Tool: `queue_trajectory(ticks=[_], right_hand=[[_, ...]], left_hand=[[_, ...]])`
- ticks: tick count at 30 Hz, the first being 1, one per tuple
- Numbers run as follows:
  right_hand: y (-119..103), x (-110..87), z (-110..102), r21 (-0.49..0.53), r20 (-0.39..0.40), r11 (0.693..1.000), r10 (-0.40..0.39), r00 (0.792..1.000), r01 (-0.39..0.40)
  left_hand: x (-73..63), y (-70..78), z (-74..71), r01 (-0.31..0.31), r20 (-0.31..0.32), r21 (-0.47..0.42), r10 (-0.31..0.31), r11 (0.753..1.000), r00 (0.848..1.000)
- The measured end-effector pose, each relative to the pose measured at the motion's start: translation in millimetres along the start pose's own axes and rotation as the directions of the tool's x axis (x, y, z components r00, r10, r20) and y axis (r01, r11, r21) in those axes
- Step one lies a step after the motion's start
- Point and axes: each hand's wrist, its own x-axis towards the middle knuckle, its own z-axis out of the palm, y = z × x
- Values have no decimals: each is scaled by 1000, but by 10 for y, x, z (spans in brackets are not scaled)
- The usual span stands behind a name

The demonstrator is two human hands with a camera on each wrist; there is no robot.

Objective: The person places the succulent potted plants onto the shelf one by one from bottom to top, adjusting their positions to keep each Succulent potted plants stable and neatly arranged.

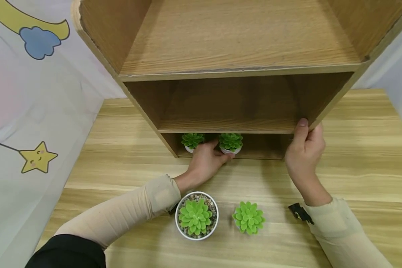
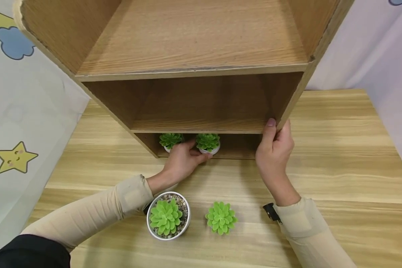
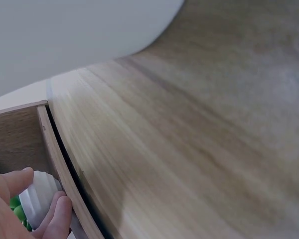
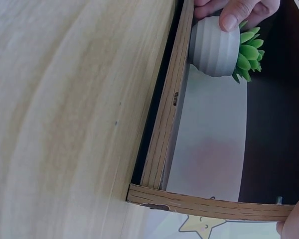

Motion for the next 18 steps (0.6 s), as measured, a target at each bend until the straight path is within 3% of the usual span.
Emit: queue_trajectory(ticks=[11, 18], right_hand=[[-12, 5, 16, 25, 9, 1000, -11, 1000, 11], [-10, 4, 7, 32, 6, 999, -15, 1000, 15]], left_hand=[[-8, -12, -14, 2, -6, 0, -2, 1000, 1000], [-17, -10, -16, -29, -26, 15, 30, 999, 999]])
